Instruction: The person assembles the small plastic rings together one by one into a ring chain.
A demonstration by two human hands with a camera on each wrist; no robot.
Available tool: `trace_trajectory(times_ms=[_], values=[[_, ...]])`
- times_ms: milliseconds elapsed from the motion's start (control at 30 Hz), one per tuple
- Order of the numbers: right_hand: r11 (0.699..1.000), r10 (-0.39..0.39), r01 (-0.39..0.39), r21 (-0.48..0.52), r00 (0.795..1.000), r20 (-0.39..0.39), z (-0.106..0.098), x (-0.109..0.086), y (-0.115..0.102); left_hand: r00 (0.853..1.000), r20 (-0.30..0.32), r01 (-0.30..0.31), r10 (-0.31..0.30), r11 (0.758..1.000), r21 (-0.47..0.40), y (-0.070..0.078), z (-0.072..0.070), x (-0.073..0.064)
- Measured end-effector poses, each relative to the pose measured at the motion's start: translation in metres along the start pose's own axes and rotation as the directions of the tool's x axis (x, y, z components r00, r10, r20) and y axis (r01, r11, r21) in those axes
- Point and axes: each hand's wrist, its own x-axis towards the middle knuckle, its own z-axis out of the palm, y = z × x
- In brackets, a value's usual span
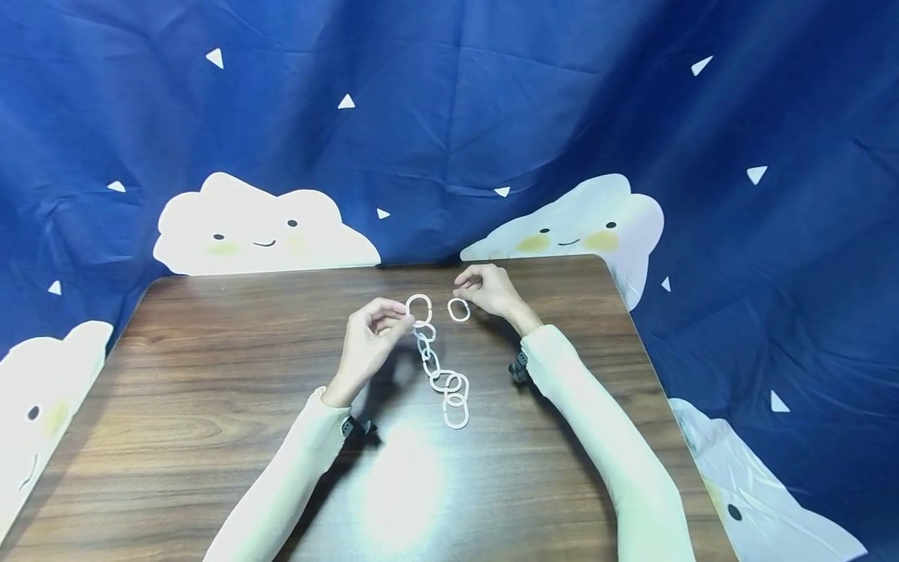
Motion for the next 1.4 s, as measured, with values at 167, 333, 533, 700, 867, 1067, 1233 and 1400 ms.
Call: trace_trajectory(times_ms=[167,333,533,700,867,1067,1233,1400], values=[[0.998,0.015,-0.011,-0.055,0.997,0.078,0.005,0.000,0.014,1.000,-0.001,0.015,-0.015,1.000,0.000,0.000,0.001,-0.002],[0.995,0.020,-0.007,-0.099,0.992,0.124,0.011,0.002,0.020,1.000,0.000,0.018,-0.018,1.000,-0.001,0.000,0.001,-0.003],[0.982,-0.050,0.074,-0.173,0.990,0.134,0.017,0.004,0.019,1.000,0.005,0.011,-0.011,1.000,0.008,0.000,0.000,-0.003],[0.971,-0.072,0.102,-0.215,0.987,0.142,0.020,0.006,0.015,1.000,0.009,0.013,-0.013,1.000,0.010,0.001,-0.001,-0.003],[0.966,-0.043,0.077,-0.246,0.989,0.141,0.019,0.006,0.014,1.000,0.008,0.012,-0.012,1.000,0.007,0.001,-0.002,-0.002],[0.967,-0.030,0.074,-0.245,0.984,0.178,0.017,0.003,0.016,1.000,0.008,0.009,-0.009,1.000,0.003,-0.001,-0.001,-0.002],[0.965,-0.052,0.103,-0.242,0.977,0.206,0.014,0.001,0.018,1.000,0.011,0.009,-0.009,1.000,-0.005,-0.001,0.000,-0.002],[0.981,-0.042,0.077,-0.178,0.981,0.192,0.004,-0.003,0.018,1.000,0.012,0.009,-0.009,1.000,-0.014,0.000,-0.001,-0.002]])
